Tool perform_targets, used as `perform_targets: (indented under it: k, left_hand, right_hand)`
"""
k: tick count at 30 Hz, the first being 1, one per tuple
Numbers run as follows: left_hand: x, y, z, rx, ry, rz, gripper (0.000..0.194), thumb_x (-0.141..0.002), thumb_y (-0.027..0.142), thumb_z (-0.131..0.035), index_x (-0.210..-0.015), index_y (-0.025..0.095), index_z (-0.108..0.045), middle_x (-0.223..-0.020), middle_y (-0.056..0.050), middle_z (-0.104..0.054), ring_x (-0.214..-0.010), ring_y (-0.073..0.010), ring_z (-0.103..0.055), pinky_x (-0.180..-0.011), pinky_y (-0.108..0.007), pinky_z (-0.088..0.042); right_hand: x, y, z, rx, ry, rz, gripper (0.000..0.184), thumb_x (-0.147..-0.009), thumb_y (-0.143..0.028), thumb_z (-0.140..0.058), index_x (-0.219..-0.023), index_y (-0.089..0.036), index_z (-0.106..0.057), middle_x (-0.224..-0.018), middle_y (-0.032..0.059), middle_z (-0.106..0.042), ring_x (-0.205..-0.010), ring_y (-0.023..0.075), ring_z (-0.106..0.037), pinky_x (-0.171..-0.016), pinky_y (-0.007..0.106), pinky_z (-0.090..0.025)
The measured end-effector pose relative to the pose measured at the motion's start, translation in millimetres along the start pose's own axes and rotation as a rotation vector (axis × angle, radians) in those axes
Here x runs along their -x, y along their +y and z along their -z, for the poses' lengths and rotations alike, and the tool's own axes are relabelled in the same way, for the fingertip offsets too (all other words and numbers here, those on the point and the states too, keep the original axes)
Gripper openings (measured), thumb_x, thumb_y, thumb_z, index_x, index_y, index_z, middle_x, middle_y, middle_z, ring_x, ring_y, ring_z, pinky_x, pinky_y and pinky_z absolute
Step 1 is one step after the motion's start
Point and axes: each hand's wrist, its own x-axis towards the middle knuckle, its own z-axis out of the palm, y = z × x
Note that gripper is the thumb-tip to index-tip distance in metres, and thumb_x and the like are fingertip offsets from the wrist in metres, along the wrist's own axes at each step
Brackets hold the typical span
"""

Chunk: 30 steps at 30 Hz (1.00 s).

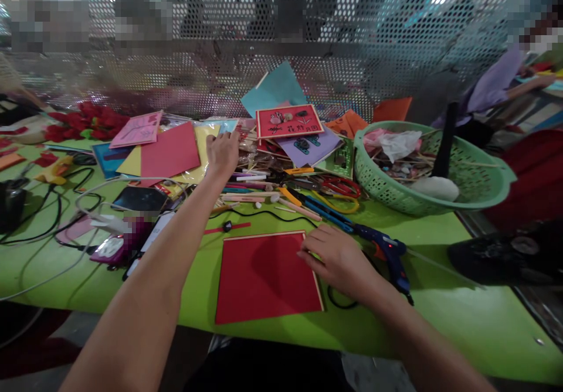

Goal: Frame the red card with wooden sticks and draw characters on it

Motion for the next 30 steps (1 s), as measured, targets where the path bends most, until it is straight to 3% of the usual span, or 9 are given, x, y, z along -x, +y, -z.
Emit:
perform_targets:
  k: [5,11,18,26,30]
  left_hand:
    - [7,-6,0.8,-0.02,-0.014,-0.07,0.025,-0.099,0.019,-0.042,-0.108,0.02,-0.065,-0.12,-0.015,-0.068,-0.118,-0.0327,-0.058,-0.1,-0.047,-0.039]
    - [10,3,-3.5,-0.016,-0.052,-0.11,0.028,-0.097,0.015,-0.046,-0.116,0.018,-0.065,-0.12,-0.017,-0.067,-0.123,-0.0344,-0.056,-0.104,-0.05,-0.039]
    - [-1,15,-11.1,-0.015,-0.069,-0.165,0.037,-0.097,0.009,-0.035,-0.112,0.013,-0.068,-0.117,-0.02,-0.069,-0.124,-0.0347,-0.056,-0.106,-0.053,-0.039]
    - [1,13,6.6,0.016,-0.088,-0.286,0.037,-0.099,0.013,-0.034,-0.118,0.016,-0.065,-0.119,-0.018,-0.069,-0.125,-0.0328,-0.055,-0.109,-0.05,-0.036]
    - [3,25,15.2,0.039,-0.113,-0.368,0.038,-0.1,0.014,-0.034,-0.124,0.02,-0.063,-0.126,-0.014,-0.068,-0.128,-0.03,-0.054,-0.11,-0.044,-0.037]
  right_hand:
    - [-1,-3,4,-0.014,0.008,0.009,0.019,-0.099,-0.025,-0.061,-0.082,-0.018,-0.064,-0.08,0.0026,-0.067,-0.078,0.0203,-0.058,-0.074,0.034,-0.036]
    - [-1,-2,4,-0.018,0.017,0.017,0.019,-0.1,-0.025,-0.06,-0.082,-0.018,-0.065,-0.079,0.0028,-0.067,-0.078,0.02,-0.058,-0.074,0.034,-0.036]
    - [-2,0,4,0.004,0.002,0.008,0.018,-0.098,-0.024,-0.062,-0.082,-0.018,-0.067,-0.079,0.0033,-0.069,-0.077,0.02,-0.059,-0.075,0.034,-0.038]
    - [-1,-1,3,0.022,0.019,0.018,0.02,-0.099,-0.026,-0.061,-0.081,-0.019,-0.067,-0.079,0.0037,-0.069,-0.078,0.0202,-0.059,-0.075,0.034,-0.038]
    - [-1,0,4,0.027,0.037,0.03,0.022,-0.1,-0.027,-0.06,-0.081,-0.019,-0.067,-0.078,0.0042,-0.069,-0.077,0.02,-0.059,-0.075,0.034,-0.038]
